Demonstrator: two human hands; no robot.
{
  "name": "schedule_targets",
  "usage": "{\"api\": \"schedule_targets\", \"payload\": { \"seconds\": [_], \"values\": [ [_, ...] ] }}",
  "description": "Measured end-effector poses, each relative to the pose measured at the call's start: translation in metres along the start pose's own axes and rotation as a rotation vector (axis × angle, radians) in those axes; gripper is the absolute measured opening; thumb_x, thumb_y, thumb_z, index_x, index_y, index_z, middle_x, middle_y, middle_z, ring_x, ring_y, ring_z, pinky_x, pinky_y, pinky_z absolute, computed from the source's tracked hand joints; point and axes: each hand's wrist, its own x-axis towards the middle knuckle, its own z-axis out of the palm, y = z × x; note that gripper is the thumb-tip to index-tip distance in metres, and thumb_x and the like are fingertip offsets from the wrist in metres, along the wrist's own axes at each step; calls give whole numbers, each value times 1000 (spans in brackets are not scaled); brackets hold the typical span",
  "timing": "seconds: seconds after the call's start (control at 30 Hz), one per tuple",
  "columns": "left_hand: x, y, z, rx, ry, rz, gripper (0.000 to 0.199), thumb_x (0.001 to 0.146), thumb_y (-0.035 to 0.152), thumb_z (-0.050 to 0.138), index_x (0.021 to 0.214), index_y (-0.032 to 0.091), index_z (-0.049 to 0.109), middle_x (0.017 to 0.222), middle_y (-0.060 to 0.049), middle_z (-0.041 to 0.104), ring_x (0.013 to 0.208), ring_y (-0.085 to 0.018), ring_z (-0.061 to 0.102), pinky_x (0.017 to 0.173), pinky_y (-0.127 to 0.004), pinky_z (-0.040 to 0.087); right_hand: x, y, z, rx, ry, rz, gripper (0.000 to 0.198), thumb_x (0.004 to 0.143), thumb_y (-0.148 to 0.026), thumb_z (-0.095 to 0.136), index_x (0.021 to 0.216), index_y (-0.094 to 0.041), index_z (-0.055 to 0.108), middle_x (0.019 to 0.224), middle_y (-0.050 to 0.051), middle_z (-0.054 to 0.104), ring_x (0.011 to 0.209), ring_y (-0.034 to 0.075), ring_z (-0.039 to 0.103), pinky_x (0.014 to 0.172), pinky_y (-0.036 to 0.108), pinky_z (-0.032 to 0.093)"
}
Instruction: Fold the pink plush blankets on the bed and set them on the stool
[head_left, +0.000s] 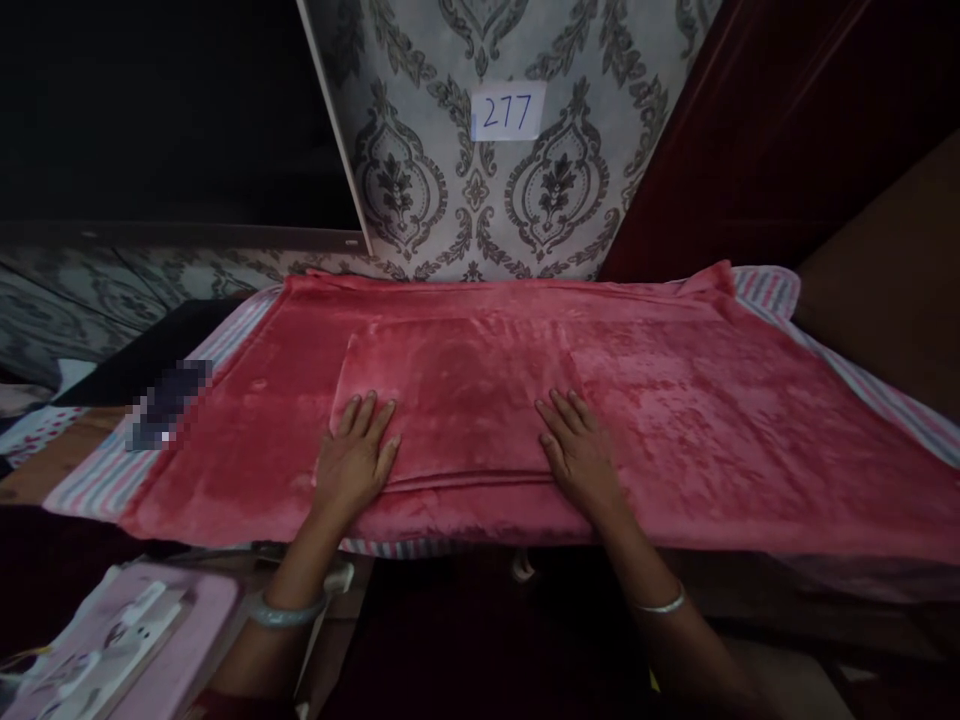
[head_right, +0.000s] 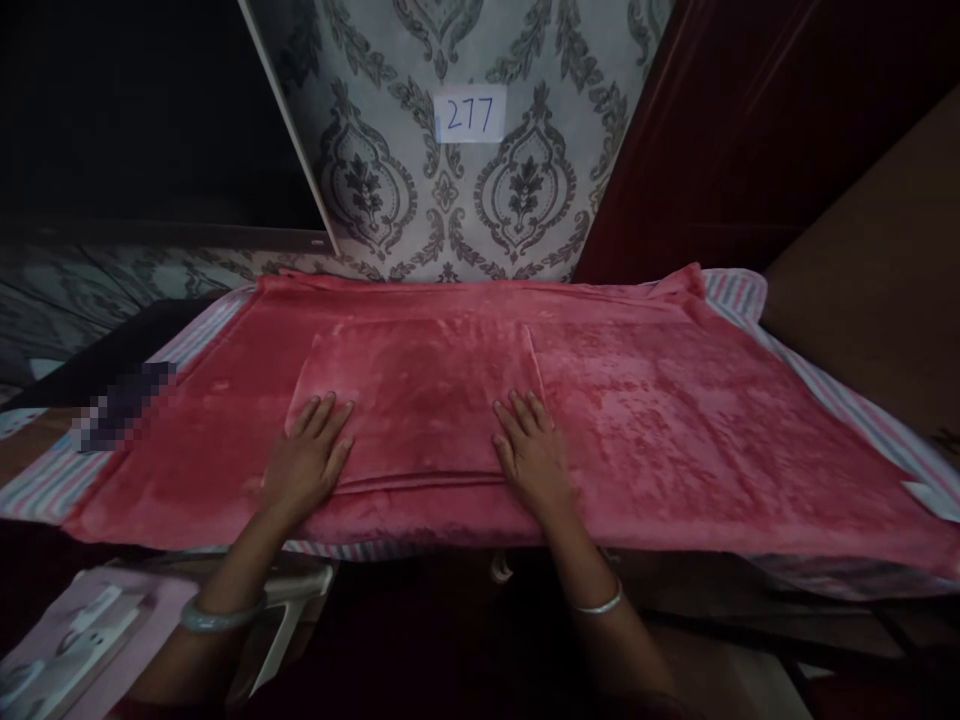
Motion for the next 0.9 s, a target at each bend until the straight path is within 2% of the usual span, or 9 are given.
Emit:
{"api": "schedule_targets", "payload": {
  "seconds": [0.13, 0.23, 0.33, 0.4, 0.5, 0.57, 0.7, 0.8, 0.9],
  "values": [
    [-17, -13, 7, -55, 98, 75, 57, 100, 45, 38, 149, 18, 53, 159, -15, 45, 150, -36, 36, 118, -62, 32, -17, 18, -9, 85, -32, -103, 56, 102, -46, 46, 155, -26, 46, 159, 9, 46, 153, 28, 29, 122, 56, 31],
    [-36, -29, 12, -124, 135, 151, 62, 94, 50, 51, 149, 22, 52, 160, -14, 45, 151, -36, 34, 121, -60, 27, -34, 28, -21, 95, -80, -123, 68, 97, -48, 56, 159, -27, 38, 162, 11, 41, 152, 30, 31, 121, 56, 34],
    [-50, -44, 15, -197, 176, 156, 65, 91, 46, 59, 150, 23, 48, 164, -15, 37, 153, -36, 31, 120, -58, 33, -42, 30, -27, 93, -109, -66, 69, 96, -37, 58, 161, -26, 35, 163, 13, 39, 147, 29, 41, 117, 53, 40],
    [-53, -51, 15, -234, 178, 128, 64, 91, 39, 59, 151, 23, 45, 166, -17, 33, 151, -37, 35, 117, -56, 40, -42, 29, -28, 100, -111, -40, 70, 93, -24, 55, 161, -26, 34, 163, 13, 40, 144, 28, 45, 115, 51, 43],
    [-52, -56, 13, -257, 144, 96, 63, 90, 26, 54, 152, 25, 43, 164, -16, 36, 146, -34, 44, 112, -51, 48, -37, 29, -26, 101, -96, -43, 79, 85, -10, 49, 160, -28, 35, 160, 11, 44, 144, 26, 46, 117, 51, 41],
    [-51, -56, 12, -256, 153, 84, 62, 87, 18, 50, 149, 23, 46, 158, -17, 43, 141, -33, 50, 109, -48, 52, -35, 29, -23, 104, -83, -49, 82, 81, -6, 48, 159, -28, 36, 157, 11, 46, 143, 26, 47, 117, 51, 40],
    [-52, -55, 16, -254, 249, 81, 53, 82, 14, 50, 135, 17, 53, 142, -20, 53, 129, -32, 60, 103, -47, 56, -36, 30, -18, 112, -12, -28, 77, 80, -8, 48, 154, -24, 42, 155, 13, 47, 141, 26, 48, 116, 51, 42],
    [-50, -57, 17, -289, 341, 86, 46, 81, 13, 48, 126, 18, 55, 129, -17, 59, 120, -29, 63, 102, -47, 56, -33, 30, -18, 123, 53, -35, 63, 81, -10, 48, 143, -21, 52, 143, 14, 56, 133, 27, 54, 112, 51, 46],
    [-36, -61, -3, -326, 395, 128, 39, 82, 17, 47, 119, 20, 58, 118, -14, 65, 112, -29, 65, 98, -47, 56, -17, 32, -31, 129, 93, -49, 53, 81, -13, 48, 131, -21, 59, 129, 12, 65, 122, 28, 60, 107, 49, 49]
  ]
}}
